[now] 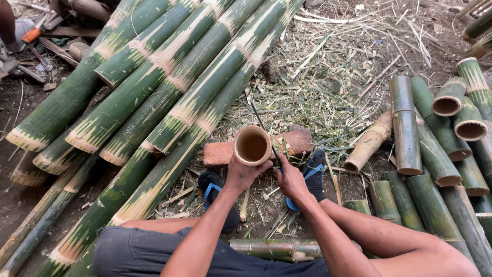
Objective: The person sits on the ground and uses a long metal file to smooth the inner and outer edges of a bamboo segment. They rotate the bamboo and file the rim repeatedly, then place the finished piece aside and pick up another segment to repeat the process.
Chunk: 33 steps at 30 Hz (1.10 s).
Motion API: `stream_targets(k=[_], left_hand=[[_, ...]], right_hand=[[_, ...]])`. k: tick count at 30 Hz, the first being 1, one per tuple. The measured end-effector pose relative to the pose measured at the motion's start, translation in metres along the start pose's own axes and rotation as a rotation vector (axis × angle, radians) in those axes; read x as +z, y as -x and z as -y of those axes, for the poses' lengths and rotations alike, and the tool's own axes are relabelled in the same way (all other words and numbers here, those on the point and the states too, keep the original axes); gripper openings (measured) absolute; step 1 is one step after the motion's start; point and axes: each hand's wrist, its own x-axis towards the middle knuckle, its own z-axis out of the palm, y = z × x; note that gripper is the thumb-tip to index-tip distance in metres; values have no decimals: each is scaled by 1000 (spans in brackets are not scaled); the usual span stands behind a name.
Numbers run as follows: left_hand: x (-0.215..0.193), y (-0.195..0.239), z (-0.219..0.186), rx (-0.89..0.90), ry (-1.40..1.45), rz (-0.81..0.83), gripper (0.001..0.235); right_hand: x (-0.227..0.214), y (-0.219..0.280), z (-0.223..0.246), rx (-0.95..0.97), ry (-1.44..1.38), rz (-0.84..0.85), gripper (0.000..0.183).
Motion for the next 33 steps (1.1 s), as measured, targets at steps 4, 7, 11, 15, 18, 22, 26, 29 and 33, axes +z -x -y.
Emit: stream_targets(k=[4,7,11,15,18,22,26,29,33], left_hand=[[-6,-7,12,-337,-76,26,82],[-24,-21,36,-251,112,-87,88],[-36,-31,61,-153,185,-349,101],[-40,-35,75,-409,124,-508,121],[-42,-32,83,-229,247,-520,138],[-41,-33,88,-237,366,-570,126],[-38,-49,92,-235,372,-629,121],[-38,-58,95,-235,421,-720,121],[-37,-54,101,-219,271,-631,105]], right_hand=[[3,6,-7,143,-91,74,57],[14,6,-24,110,-81,59,54],[45,2,-65,210,-42,143,54],[72,4,-97,204,10,183,51],[78,5,-104,231,46,226,40],[71,0,-93,300,1,203,32],[74,-13,-86,235,-15,120,33],[87,-13,-93,216,26,141,32],[99,-5,-104,193,90,163,32]])
